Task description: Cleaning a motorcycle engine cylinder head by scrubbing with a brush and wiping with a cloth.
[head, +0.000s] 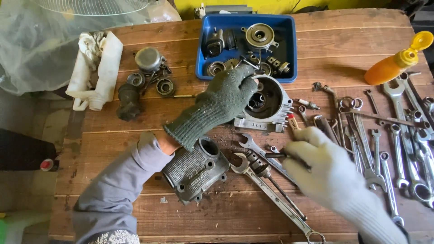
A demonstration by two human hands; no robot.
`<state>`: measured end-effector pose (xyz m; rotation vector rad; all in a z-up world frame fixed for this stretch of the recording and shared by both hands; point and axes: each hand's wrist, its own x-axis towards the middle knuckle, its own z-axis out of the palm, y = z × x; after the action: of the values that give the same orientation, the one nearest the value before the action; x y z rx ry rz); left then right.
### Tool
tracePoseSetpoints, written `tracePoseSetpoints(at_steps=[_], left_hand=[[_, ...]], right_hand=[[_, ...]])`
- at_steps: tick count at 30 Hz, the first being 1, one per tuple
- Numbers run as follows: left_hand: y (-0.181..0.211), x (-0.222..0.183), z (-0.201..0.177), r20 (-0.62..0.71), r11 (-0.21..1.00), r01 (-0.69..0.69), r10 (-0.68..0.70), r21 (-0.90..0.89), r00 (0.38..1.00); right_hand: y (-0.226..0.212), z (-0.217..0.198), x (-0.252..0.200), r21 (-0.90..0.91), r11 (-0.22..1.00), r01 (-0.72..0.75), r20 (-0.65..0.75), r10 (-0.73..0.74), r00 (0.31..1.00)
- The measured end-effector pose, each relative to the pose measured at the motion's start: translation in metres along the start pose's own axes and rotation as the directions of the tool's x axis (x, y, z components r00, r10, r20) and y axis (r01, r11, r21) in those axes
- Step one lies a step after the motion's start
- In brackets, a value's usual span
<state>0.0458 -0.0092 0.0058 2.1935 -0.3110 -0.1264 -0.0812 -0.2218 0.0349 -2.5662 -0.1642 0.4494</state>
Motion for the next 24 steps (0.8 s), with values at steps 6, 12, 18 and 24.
tracePoseSetpoints(at_steps=[6, 12, 18, 24], left_hand=[[-0.013, 0.006, 0.007, -0.065, 0.99, -0.134, 0.137, 0.044, 0.988], [-0.011, 0.02, 0.014, -0.132, 0.99, -0.115, 0.126, 0.086, 0.983], [-0.007, 0.025, 0.019, -0.166, 0.975, -0.212, 0.221, 0.071, 0.961], [0.007, 0.016, 0.007, -0.066, 0.994, -0.083, 0.087, 0.067, 0.994]], right_hand=[[0.033, 0.029, 0.018, 0.044, 0.977, 0.208, -0.199, -0.195, 0.96], [0.037, 0.029, 0.032, -0.009, 0.923, 0.383, -0.391, -0.356, 0.848], [0.073, 0.06, 0.048, -0.105, 0.95, 0.294, -0.574, -0.299, 0.763], [0.075, 0.047, 0.032, -0.046, 0.915, 0.4, -0.602, -0.345, 0.72]])
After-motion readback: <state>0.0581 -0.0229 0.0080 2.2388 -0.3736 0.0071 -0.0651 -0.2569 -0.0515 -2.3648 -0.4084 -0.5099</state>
